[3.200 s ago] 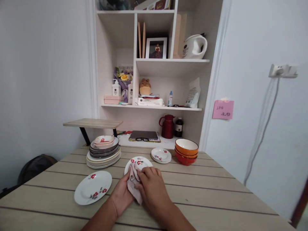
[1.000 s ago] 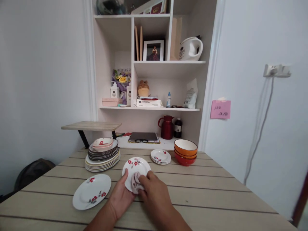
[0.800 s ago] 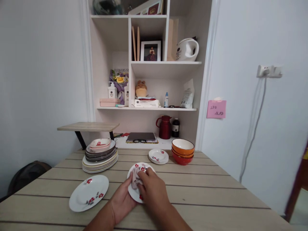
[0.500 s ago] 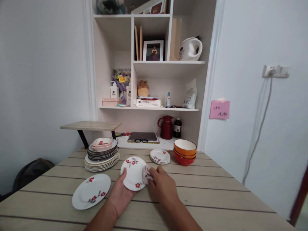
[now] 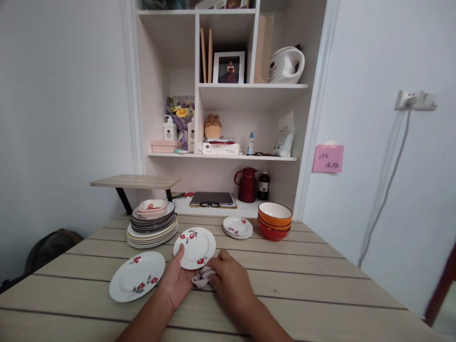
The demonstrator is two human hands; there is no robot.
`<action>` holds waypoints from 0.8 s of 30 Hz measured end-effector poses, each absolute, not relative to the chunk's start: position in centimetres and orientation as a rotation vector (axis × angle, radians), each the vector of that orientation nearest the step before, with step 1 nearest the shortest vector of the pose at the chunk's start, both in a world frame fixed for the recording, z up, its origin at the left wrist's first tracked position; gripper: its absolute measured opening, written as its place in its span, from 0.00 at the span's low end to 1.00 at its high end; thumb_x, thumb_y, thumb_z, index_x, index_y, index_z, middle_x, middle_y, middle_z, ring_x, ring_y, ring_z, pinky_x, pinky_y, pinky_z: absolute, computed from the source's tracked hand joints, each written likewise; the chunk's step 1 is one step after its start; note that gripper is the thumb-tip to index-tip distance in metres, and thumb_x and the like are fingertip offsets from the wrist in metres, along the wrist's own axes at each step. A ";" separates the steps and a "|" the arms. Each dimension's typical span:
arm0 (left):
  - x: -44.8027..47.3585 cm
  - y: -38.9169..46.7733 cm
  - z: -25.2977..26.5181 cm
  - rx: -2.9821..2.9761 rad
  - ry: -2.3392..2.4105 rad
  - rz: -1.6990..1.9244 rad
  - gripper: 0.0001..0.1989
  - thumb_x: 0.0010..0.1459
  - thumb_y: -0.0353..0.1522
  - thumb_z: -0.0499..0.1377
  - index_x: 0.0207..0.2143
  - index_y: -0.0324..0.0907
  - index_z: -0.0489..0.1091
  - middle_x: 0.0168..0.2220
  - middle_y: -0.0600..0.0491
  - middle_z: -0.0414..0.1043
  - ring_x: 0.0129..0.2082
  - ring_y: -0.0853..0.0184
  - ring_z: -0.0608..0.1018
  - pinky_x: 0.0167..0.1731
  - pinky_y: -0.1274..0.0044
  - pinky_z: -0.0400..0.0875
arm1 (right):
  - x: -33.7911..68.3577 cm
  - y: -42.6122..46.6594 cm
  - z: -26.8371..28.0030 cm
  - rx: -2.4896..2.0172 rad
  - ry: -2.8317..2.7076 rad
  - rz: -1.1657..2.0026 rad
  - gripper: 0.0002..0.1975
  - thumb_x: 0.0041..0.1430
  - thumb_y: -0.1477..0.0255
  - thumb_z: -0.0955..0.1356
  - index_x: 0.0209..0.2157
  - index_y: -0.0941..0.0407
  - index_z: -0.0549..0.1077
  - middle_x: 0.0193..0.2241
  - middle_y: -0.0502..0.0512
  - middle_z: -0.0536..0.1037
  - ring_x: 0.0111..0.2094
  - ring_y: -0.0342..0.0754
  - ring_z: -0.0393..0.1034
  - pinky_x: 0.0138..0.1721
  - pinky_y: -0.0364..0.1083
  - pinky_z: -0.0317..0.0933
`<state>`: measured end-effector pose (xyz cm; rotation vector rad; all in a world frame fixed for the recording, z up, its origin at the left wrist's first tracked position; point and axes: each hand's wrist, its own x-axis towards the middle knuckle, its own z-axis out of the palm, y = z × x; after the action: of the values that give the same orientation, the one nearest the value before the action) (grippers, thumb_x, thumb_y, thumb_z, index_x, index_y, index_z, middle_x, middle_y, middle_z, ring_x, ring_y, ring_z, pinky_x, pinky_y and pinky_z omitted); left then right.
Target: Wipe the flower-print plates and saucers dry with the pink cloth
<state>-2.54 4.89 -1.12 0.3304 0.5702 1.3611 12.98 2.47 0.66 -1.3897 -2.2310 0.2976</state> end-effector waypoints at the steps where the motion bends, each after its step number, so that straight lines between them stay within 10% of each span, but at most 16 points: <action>1: -2.5 4.9 -1.1 0.331 0.568 1.361 0.27 0.61 0.39 0.55 0.58 0.31 0.62 0.44 0.37 0.77 0.41 0.54 0.80 0.44 0.64 0.73 | 13.1 2.6 0.7 -1.382 -2.219 0.339 0.18 0.52 0.79 0.63 0.42 0.48 0.76 0.38 0.51 0.70 0.40 0.46 0.68 0.41 0.42 0.57; 11: -2.5 5.3 -1.1 0.263 0.573 1.475 0.23 0.60 0.35 0.57 0.56 0.34 0.64 0.43 0.42 0.79 0.40 0.60 0.80 0.44 0.69 0.72 | 16.1 3.8 2.5 -1.153 -1.897 0.788 0.13 0.54 0.71 0.63 0.41 0.55 0.73 0.36 0.54 0.75 0.37 0.49 0.69 0.38 0.44 0.62; 24: 0.1 3.3 -1.6 0.553 0.312 0.959 0.23 0.61 0.43 0.54 0.50 0.35 0.71 0.44 0.42 0.78 0.47 0.58 0.77 0.50 0.68 0.66 | 13.8 3.4 1.3 -1.411 -1.990 0.144 0.19 0.57 0.73 0.63 0.49 0.47 0.73 0.42 0.53 0.71 0.40 0.47 0.69 0.39 0.43 0.60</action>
<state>0.10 3.34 -1.57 0.5529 0.3120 0.9594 13.79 3.45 1.30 -1.4106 -1.9897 0.1441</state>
